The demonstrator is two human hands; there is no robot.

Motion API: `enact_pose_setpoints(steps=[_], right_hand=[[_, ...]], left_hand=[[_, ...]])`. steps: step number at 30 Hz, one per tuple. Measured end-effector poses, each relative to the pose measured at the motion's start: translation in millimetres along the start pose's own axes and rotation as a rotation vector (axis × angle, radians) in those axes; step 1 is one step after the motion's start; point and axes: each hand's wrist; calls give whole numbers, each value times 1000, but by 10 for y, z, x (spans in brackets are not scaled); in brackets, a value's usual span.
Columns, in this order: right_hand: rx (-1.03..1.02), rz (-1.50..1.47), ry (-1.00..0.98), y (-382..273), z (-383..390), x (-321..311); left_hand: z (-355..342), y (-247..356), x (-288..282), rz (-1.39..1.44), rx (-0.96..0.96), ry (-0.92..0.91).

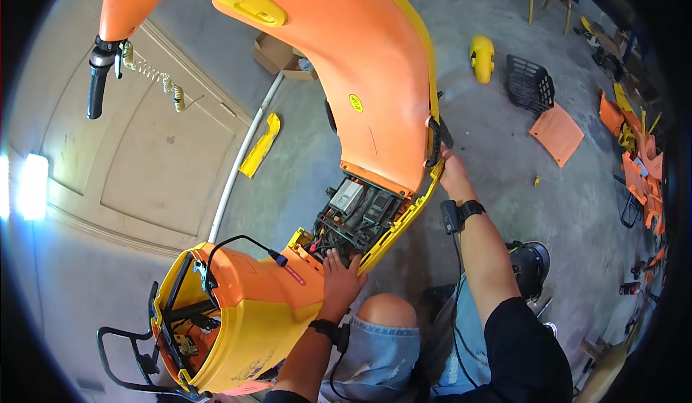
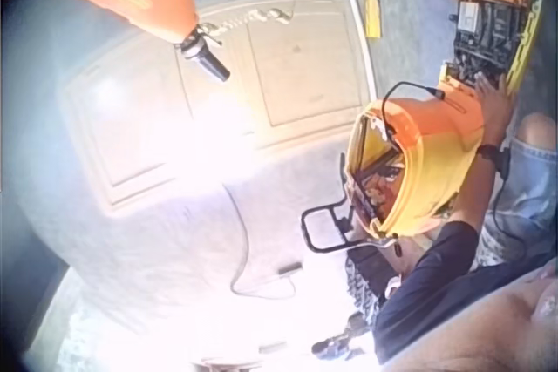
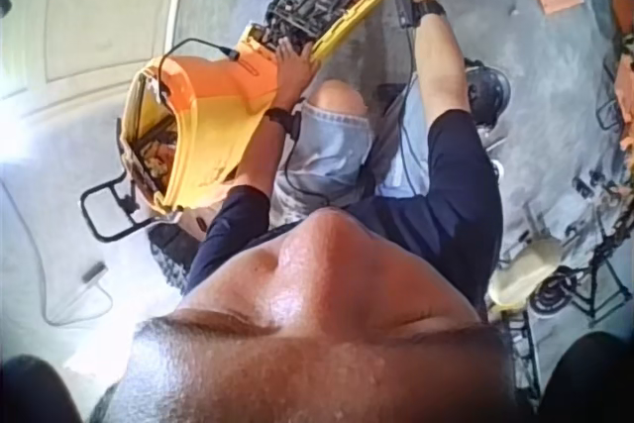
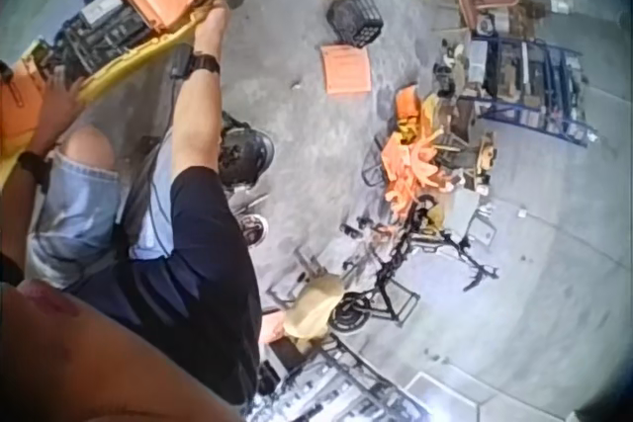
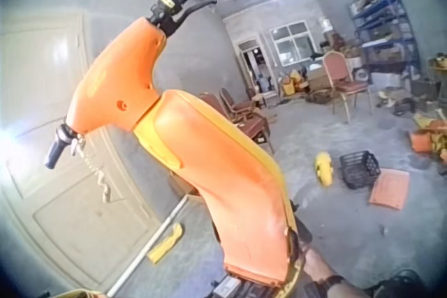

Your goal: The recorder is repairing an electric scooter, specifically assembling or disassembling parts of the body and internal components using a power drill.

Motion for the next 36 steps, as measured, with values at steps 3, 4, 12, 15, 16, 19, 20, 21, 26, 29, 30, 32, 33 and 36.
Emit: enact_pose_setpoints(steps=[3,4,12,15,16,19,20,21,26,29,30,32,33,36], right_hand=[[-48,10,-8,-12,-40,-70],[-74,42,30,-25,-55,-105],[-191,188,142,-143,-98,-327],[-189,135,181,-130,-163,-377],[-165,198,172,-135,-198,-397],[-155,217,189,-110,-265,-435],[-183,268,282,-92,-284,-419],[-208,234,231,-92,-281,-417],[-196,292,234,-175,-199,-322],[-146,334,250,-241,-156,-300],[-155,337,230,-249,-152,-300],[-157,345,216,-251,-154,-314],[-177,398,222,-246,-161,-323],[-225,455,273,-228,-179,-345]], left_hand=[[9,-8,-3,-10,7,-1],[16,-9,-4,-5,5,-12],[38,-17,9,-34,56,71],[44,-29,39,-57,62,60],[47,-38,46,-62,76,86],[49,-44,75,-64,81,89],[53,-51,82,-52,93,110],[54,-55,92,-46,83,83],[40,-102,134,-75,125,92],[26,-128,180,-106,128,84],[27,-131,198,-135,127,90],[35,-134,224,-144,130,107],[39,-133,232,-167,148,158],[40,-140,232,-77,108,56]])
Point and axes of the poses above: each hand's wrist, its own z-axis away from the middle knuckle, its own x-axis out of the palm, y = z × x, and after that the axes turned 7 degrees about -x, right-handed
